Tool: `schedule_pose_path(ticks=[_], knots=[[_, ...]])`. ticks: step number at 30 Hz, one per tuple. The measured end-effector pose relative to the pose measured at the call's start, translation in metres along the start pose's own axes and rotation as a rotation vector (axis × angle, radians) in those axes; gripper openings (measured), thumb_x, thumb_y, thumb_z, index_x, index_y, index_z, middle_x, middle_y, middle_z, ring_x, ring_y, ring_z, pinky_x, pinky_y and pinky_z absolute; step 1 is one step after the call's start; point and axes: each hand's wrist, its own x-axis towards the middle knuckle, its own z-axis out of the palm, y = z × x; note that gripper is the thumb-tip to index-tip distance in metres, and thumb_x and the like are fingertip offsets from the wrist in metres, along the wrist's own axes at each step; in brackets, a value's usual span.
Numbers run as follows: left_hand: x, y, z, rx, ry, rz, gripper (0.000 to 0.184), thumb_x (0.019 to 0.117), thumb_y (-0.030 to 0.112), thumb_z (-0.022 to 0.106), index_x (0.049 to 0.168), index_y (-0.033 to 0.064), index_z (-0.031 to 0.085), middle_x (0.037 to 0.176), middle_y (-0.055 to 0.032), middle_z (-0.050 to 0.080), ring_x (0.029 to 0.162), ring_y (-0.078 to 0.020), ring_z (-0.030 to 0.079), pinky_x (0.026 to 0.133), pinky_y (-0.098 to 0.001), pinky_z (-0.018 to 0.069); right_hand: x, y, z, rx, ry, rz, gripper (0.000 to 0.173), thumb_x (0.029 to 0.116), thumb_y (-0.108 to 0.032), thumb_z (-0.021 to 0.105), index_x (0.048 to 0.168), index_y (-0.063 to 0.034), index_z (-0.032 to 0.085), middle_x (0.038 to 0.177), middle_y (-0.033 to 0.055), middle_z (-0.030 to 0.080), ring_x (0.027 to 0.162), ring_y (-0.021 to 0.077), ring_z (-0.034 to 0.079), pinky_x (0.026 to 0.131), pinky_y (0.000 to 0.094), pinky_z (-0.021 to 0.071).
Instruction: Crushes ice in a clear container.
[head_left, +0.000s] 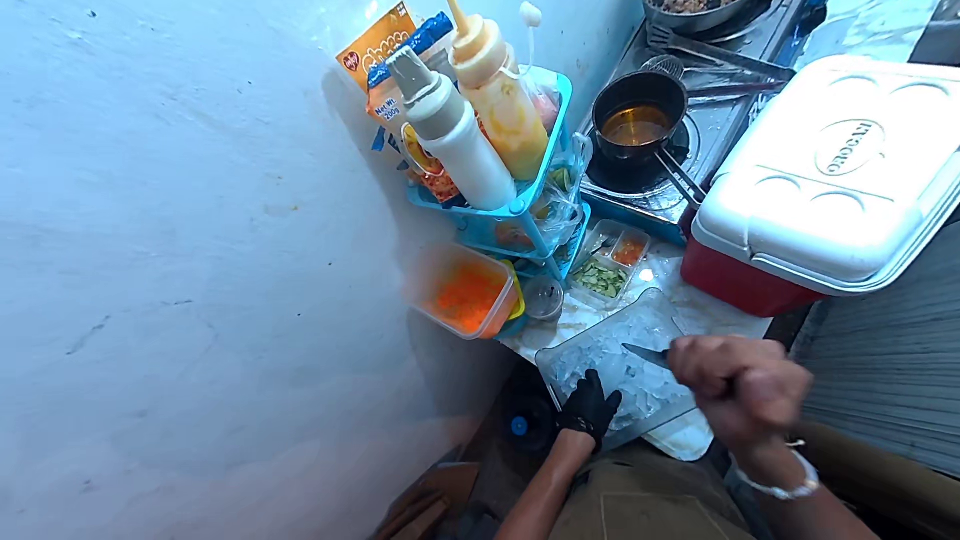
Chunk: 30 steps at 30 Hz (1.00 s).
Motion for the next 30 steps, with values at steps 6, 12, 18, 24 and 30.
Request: schedule_pose_path(ticks=[6, 12, 18, 24, 30], knots=[[-0.008, 0.006, -0.013, 0.020, -0.025, -0.033, 0.069, 0.1031, 0.048, 0.053, 0.154, 0.0041, 0.037, 0.137, -0.0225, 0.059, 0.118, -0.0368, 0.065, 0.097, -0.0541, 0.0547, -0.007, 0.058, 0.003, -0.083, -0.007, 0.142, 0.057, 0.1094, -0.050, 0.039, 0.067, -0.0129, 0.049, 0.056, -0.0039, 0.044, 0.051, 0.0060, 0.047, 0.052, 0.0263, 0.0436], [-0.031, 0.007, -0.014, 0.019, -0.025, -0.045, 0.063, 0.1062, 0.043, 0.050, 0.151, 0.0013, 0.040, 0.141, -0.0230, 0.057, 0.124, -0.0372, 0.063, 0.102, -0.0535, 0.0518, -0.028, 0.066, 0.021, 0.062, 0.063, 0.144, 0.054, 0.1093, -0.048, 0.041, 0.066, -0.0155, 0.049, 0.055, -0.0063, 0.043, 0.052, 0.0046, 0.047, 0.053, 0.0244, 0.0430], [-0.010, -0.004, -0.011, -0.004, -0.104, 0.006, 0.069, 0.1059, 0.052, 0.044, 0.151, 0.0002, 0.037, 0.137, -0.0246, 0.059, 0.118, -0.0378, 0.066, 0.096, -0.0563, 0.0545, 0.010, 0.022, 0.005, 0.020, 0.067, 0.118, 0.054, 0.1084, -0.051, 0.040, 0.066, -0.0182, 0.050, 0.056, -0.0074, 0.045, 0.052, 0.0045, 0.048, 0.053, 0.0242, 0.0446], [-0.021, -0.020, 0.000, 0.041, -0.110, 0.010, 0.060, 0.1089, 0.040, 0.046, 0.152, -0.0019, 0.040, 0.142, -0.0262, 0.056, 0.127, -0.0419, 0.059, 0.104, -0.0583, 0.0456, -0.033, 0.078, 0.021, -0.016, 0.076, 0.197, 0.053, 0.1093, -0.046, 0.041, 0.067, -0.0157, 0.048, 0.055, -0.0073, 0.042, 0.051, 0.0038, 0.045, 0.053, 0.0241, 0.0426], [-0.037, 0.007, -0.018, 0.085, -0.161, -0.056, 0.060, 0.1076, 0.036, 0.050, 0.152, -0.0010, 0.034, 0.138, -0.0279, 0.057, 0.121, -0.0425, 0.063, 0.098, -0.0578, 0.0530, -0.013, 0.029, 0.013, 0.005, 0.073, 0.124, 0.054, 0.1092, -0.048, 0.040, 0.068, -0.0157, 0.050, 0.056, -0.0063, 0.044, 0.052, 0.0043, 0.047, 0.053, 0.0236, 0.0428]])
